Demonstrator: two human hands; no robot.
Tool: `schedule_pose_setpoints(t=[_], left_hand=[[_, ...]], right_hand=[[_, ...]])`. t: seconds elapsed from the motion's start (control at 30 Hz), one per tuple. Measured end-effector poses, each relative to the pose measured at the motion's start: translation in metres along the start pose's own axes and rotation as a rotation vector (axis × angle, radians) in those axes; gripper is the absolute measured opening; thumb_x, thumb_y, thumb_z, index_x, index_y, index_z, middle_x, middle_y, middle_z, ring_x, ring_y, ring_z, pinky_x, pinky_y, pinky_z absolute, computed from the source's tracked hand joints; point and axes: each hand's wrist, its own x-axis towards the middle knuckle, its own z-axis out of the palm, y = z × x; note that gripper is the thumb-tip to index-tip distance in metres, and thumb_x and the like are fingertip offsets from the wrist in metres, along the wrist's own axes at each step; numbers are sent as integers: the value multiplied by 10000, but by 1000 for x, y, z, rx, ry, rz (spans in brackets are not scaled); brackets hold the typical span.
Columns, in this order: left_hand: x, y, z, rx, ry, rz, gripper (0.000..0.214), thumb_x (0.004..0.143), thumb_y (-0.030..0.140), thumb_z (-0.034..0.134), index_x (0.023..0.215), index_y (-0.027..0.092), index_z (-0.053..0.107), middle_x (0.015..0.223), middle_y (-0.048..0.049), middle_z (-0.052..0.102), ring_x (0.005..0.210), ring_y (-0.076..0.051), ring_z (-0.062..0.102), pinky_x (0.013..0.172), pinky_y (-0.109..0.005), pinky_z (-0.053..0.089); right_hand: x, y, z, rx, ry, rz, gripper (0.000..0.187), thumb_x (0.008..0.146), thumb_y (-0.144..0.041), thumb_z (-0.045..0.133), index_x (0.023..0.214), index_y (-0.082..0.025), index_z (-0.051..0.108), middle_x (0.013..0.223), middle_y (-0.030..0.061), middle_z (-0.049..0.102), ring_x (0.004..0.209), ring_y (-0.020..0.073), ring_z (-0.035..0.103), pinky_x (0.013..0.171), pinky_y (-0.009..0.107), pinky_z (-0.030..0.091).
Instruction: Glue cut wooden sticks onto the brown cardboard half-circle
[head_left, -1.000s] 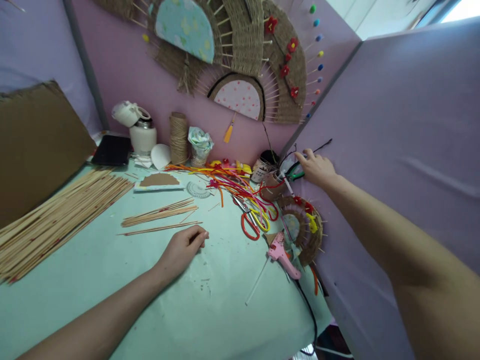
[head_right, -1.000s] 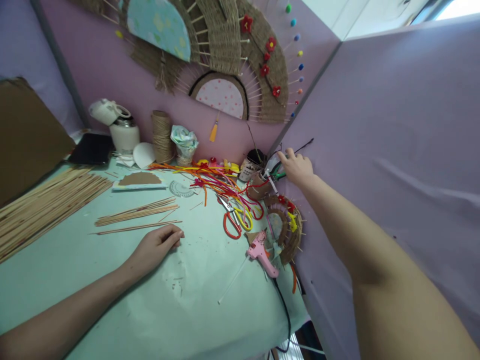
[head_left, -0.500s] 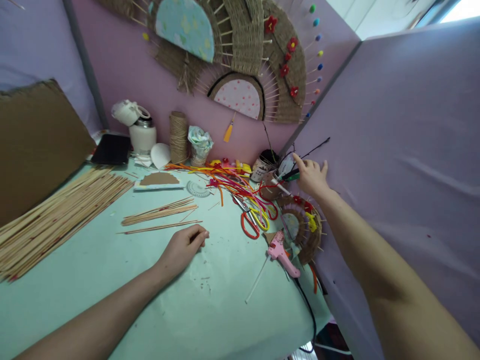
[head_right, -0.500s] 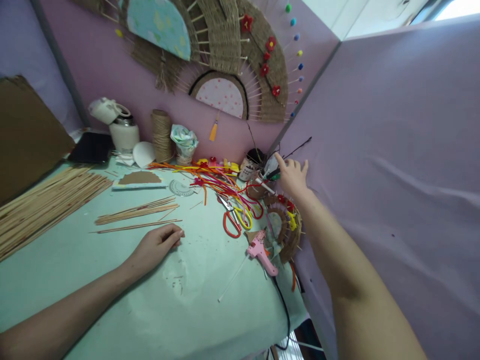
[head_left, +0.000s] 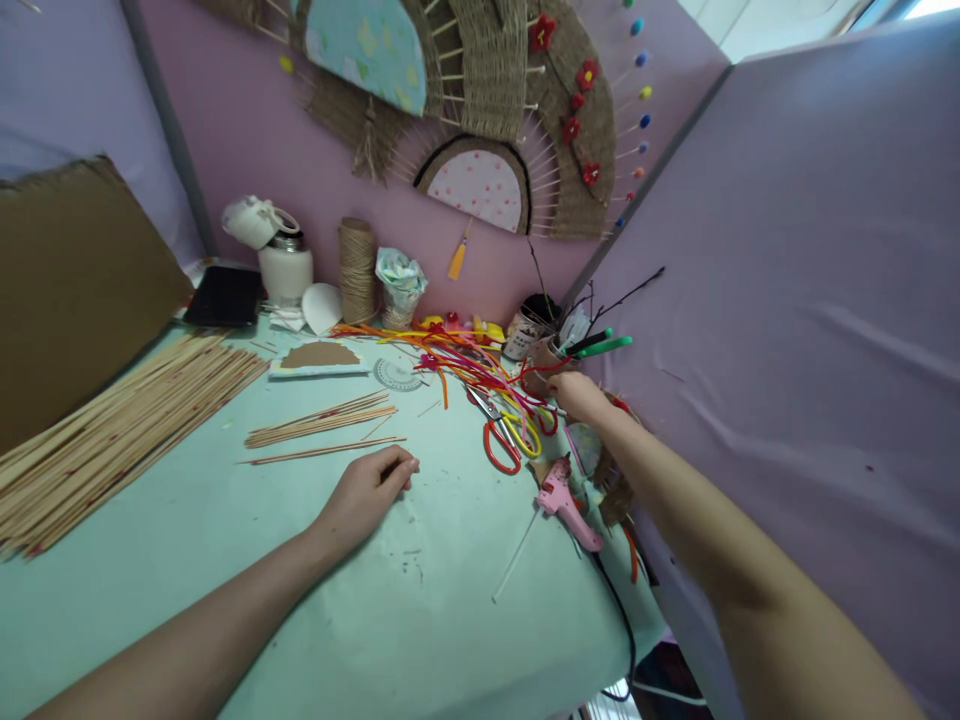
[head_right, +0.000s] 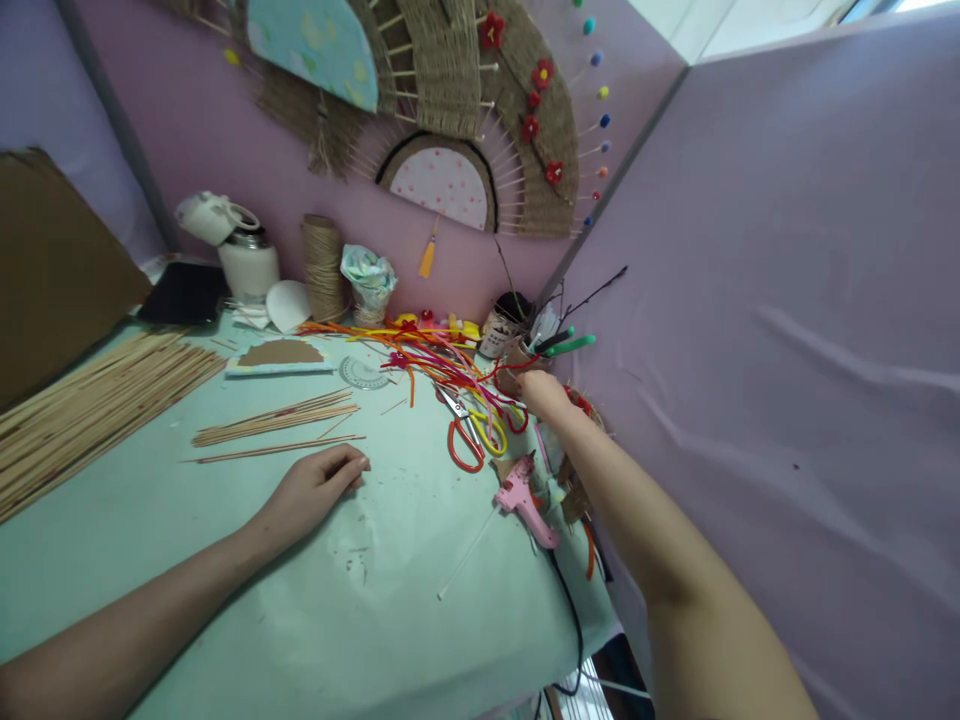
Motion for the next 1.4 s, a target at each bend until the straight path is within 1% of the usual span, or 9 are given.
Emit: schedule_pose_setpoints(t=[0.2, 0.37, 0.43, 0.57, 0.67, 0.87, 1.0, 1.13, 1.4], left_hand=[[0, -2, -1, 33, -38, 9, 289, 871, 448, 477, 767, 204, 592, 665, 20, 587, 651, -162, 536, 647, -279, 392], [-1, -2, -1, 58, -52, 15, 294, 885, 443, 465, 767, 205, 591, 668, 21, 588, 661, -163, 528, 655, -281, 380], [0, -1, -1, 66, -59, 15, 297, 887, 443, 463, 768, 205, 594, 673, 19, 594, 664, -165, 529, 655, -282, 378], [0, 0, 0, 82, -63, 19, 295, 888, 439, 462, 775, 205, 603, 678, 19, 604, 662, -163, 529, 656, -281, 376], [0, 0, 0, 92, -51, 21, 289, 883, 435, 465, 775, 206, 605, 673, 23, 606, 657, -160, 530, 654, -277, 376], [-1, 0, 0, 97, -36, 42, 279, 877, 420, 462, 766, 206, 603, 672, 25, 609, 655, -157, 535, 651, -270, 379], [-2, -1, -1, 105, -48, 45, 285, 881, 422, 456, 763, 206, 600, 673, 20, 609, 660, -161, 540, 651, -273, 382], [-2, 0, -1, 120, -49, 56, 284, 885, 418, 456, 768, 207, 605, 684, 15, 618, 673, -165, 547, 662, -279, 388], [-3, 0, 1, 110, -46, 55, 273, 884, 409, 466, 764, 207, 603, 669, 17, 615, 659, -163, 551, 662, -280, 399]], right_hand=[[26, -10, 33, 14, -97, -54, 219, 853, -115, 526, 960, -155, 714, 1016, 144, 729, 935, 218, 672, 754, 251, 440], [19, -12, 20, 28, -16, -15, 223, 888, -173, 485, 1040, -127, 641, 1039, 187, 708, 967, 264, 666, 774, 290, 456], [10, -10, 2, 67, 89, 27, 303, 907, -201, 437, 1170, -110, 558, 1024, 193, 701, 924, 270, 673, 746, 305, 464], [-3, -1, -46, 460, 625, 39, 515, 857, -217, 471, 1359, -151, 375, 935, 93, 704, 765, 216, 673, 692, 293, 479], [1, 9, -73, 519, 823, 95, 510, 828, -211, 474, 1335, -186, 417, 948, 74, 698, 781, 203, 666, 731, 313, 483], [25, 16, -83, 406, 759, 217, 376, 853, -221, 440, 1213, -160, 529, 910, 117, 729, 796, 241, 660, 746, 355, 461], [31, 15, -80, 439, 802, 194, 584, 844, -210, 419, 1423, -155, 366, 968, 117, 736, 839, 244, 668, 761, 351, 460], [35, 18, -77, 362, 737, 224, 678, 860, -208, 422, 1518, -199, 259, 987, 99, 736, 851, 250, 666, 762, 345, 452], [37, 14, -81, 134, 540, 387, 471, 866, -220, 478, 1336, -201, 497, 992, 143, 736, 850, 265, 649, 727, 330, 415]])
